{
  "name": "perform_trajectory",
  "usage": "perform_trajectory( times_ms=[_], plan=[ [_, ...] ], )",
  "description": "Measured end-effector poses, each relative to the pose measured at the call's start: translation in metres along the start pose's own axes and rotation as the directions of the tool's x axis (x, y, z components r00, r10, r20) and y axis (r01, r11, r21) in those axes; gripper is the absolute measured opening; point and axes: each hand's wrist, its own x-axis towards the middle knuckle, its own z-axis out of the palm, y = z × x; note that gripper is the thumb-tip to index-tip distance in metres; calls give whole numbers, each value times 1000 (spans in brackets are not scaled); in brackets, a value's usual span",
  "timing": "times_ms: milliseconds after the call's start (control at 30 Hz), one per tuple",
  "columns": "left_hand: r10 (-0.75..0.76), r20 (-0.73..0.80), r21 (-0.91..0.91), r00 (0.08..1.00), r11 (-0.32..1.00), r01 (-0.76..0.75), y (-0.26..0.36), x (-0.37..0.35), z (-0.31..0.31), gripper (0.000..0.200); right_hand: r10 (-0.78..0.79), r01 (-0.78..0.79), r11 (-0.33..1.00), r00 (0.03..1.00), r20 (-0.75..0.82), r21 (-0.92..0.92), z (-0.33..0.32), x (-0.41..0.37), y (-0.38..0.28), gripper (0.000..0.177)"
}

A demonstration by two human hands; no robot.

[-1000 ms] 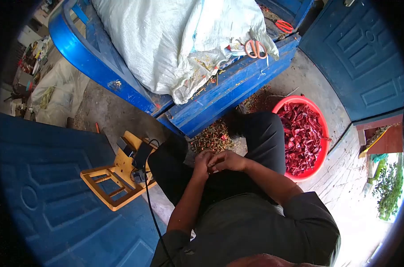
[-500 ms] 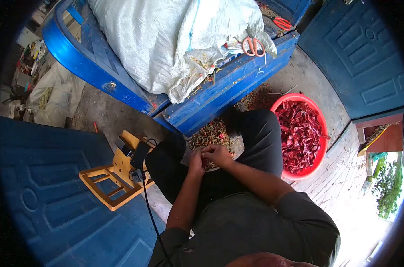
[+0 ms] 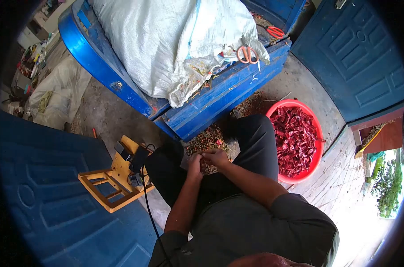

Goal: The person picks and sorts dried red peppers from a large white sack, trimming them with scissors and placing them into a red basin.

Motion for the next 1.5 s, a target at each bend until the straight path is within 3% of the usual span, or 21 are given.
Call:
perform_trajectory(
  times_ms=[67, 133, 300, 333, 367, 400, 467, 500, 733, 833, 933, 1000, 1033, 1100, 1133, 1200, 1333, 1400, 1433, 1500],
  plan=[
    [9, 41, -133, 999, 991, -4, 4, -9, -2, 17, 2, -1, 1000, 998, 66, -21, -2, -8, -5, 17],
    [24, 33, -154, 999, 988, -19, 11, -17, 3, 15, -77, 79, 997, 973, 220, -1, -4, -10, -13, 15],
    [134, 103, -211, 986, 971, -110, 18, -19, 8, 10, -228, 254, 966, 928, 294, -54, -11, 6, -23, 10],
    [130, 109, -217, 985, 971, -104, 19, -18, 9, 11, -287, 332, 938, 906, 312, -100, -11, 9, -27, 8],
    [125, 115, -222, 985, 970, -97, 18, -17, 10, 11, -421, 507, 828, 844, 331, -241, -11, 12, -31, 7],
    [115, 108, -222, 987, 971, -89, 16, -16, 8, 11, -411, 497, 834, 850, 329, -241, -10, 12, -33, 7],
    [91, 118, -233, 989, 971, -61, 12, -9, 4, 13, -525, 649, 657, 759, 385, -383, -7, 10, -42, 6],
    [81, 112, -231, 990, 971, -54, 12, -9, 4, 13, -426, 536, 768, 836, 346, -351, -6, 8, -45, 7],
    [23, 45, -199, 999, 980, -14, 6, 4, 12, 13, -500, 576, 754, 815, 293, -317, -10, 21, -33, 8],
    [-2, 56, -164, 998, 986, 11, 8, 7, 15, 12, -406, 456, 838, 888, 217, -298, -10, 21, -39, 8],
    [-21, 61, -132, 998, 991, 29, 12, 7, 17, 12, -433, 482, 783, 876, 211, -394, -11, 20, -38, 7],
    [-26, 74, -132, 997, 991, 36, 14, 7, 19, 12, -620, 613, 574, 758, 202, -542, -12, 23, -33, 8],
    [-25, 74, -128, 997, 991, 35, 14, 5, 21, 13, -615, 610, 577, 762, 203, -543, -13, 26, -29, 8],
    [-27, 69, -127, 997, 991, 36, 15, 4, 24, 14, -532, 527, 728, 837, 124, -439, -11, 29, -25, 9],
    [-37, 57, -108, 998, 993, 43, 15, 4, 26, 14, -526, 522, 731, 842, 124, -441, -11, 28, -26, 9],
    [-58, 41, -91, 997, 994, 62, 14, 6, 29, 14, -388, 380, 854, 920, 50, -356, -13, 27, -30, 11],
    [-41, 110, -64, 993, 997, 49, 10, 16, 37, 13, -287, 242, 865, 957, -39, -439, -24, 32, -43, 12],
    [-74, 96, -58, 993, 995, 79, 7, 19, 39, 12, -218, 218, 965, 976, 19, -145, -32, 37, -44, 10],
    [-43, 112, -55, 993, 997, 49, 8, 20, 43, 11, -192, 191, 972, 981, 8, -139, -38, 43, -38, 10],
    [-22, 114, -52, 993, 998, 28, 11, 20, 49, 10, -47, 51, 997, 997, -67, 52, -47, 58, -29, 17]
  ],
)
